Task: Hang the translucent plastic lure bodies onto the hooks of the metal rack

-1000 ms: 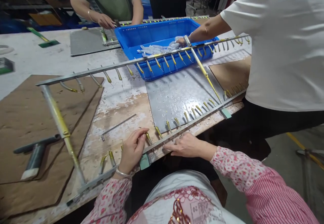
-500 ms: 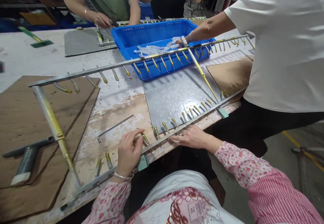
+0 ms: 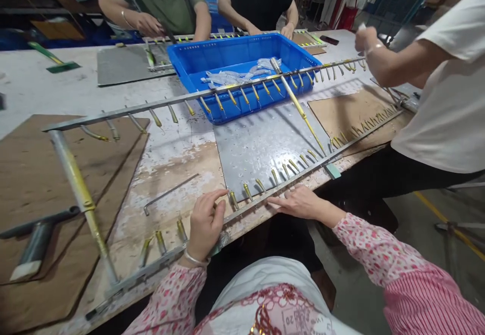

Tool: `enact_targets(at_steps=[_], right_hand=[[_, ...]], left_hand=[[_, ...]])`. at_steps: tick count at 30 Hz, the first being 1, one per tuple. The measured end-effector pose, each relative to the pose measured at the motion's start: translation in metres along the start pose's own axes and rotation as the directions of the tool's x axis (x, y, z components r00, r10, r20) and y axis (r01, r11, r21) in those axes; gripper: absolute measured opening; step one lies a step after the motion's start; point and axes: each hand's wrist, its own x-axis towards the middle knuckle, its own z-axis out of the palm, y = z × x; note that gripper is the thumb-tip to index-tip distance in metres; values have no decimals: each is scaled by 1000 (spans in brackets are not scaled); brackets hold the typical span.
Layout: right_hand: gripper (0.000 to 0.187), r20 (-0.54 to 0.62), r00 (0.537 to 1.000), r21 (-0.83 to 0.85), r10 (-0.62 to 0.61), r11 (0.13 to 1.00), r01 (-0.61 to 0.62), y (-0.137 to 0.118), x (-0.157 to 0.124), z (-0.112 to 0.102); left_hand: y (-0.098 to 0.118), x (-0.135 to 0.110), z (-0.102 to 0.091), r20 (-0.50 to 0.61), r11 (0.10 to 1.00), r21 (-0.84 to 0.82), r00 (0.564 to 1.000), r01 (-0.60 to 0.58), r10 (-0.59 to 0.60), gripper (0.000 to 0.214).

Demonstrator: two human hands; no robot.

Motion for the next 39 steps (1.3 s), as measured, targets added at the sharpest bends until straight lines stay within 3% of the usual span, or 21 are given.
enact_targets(at_steps=[4,9,12,15,20,25,31,36,39], right_hand=[[46,-18,994,63,-109,992,110,-8,6,-4],[38,-10,1000,15,6,1000,-5,-3,7,-5],[45,-20,998,41,-60,997,60,-5,8,-3],[48,-4,993,60,-116,991,116,-7,10,0],[40,21,1000,-5,1,1000,-1,1,0,-2],[46,29,994,76,-108,992,105,-12,12,-4],[40,45,998,22,38,999,-40,-4,2,-9],[47,22,971,194,-237,954,228,-50,42,-20],[44,58,958,201,-279,944,263,-73,71,-26]], left_hand=[[-7,-5,-1,-3,995,-64,997,76,-77,23],[-9,-7,-3,-39,972,-123,977,202,-208,25],[-12,-9,-1,-58,944,-184,956,274,-289,27],[-16,-12,0,-72,926,-235,944,297,-321,27],[-17,-12,0,-91,892,-286,917,350,-389,26],[-19,-13,0,-73,880,-300,911,368,-406,27],[-20,-14,0,-84,860,-320,892,397,-443,28],[-22,-12,1,-50,860,-292,891,418,-450,28],[-25,-11,2,-34,850,-290,883,439,-468,29]])
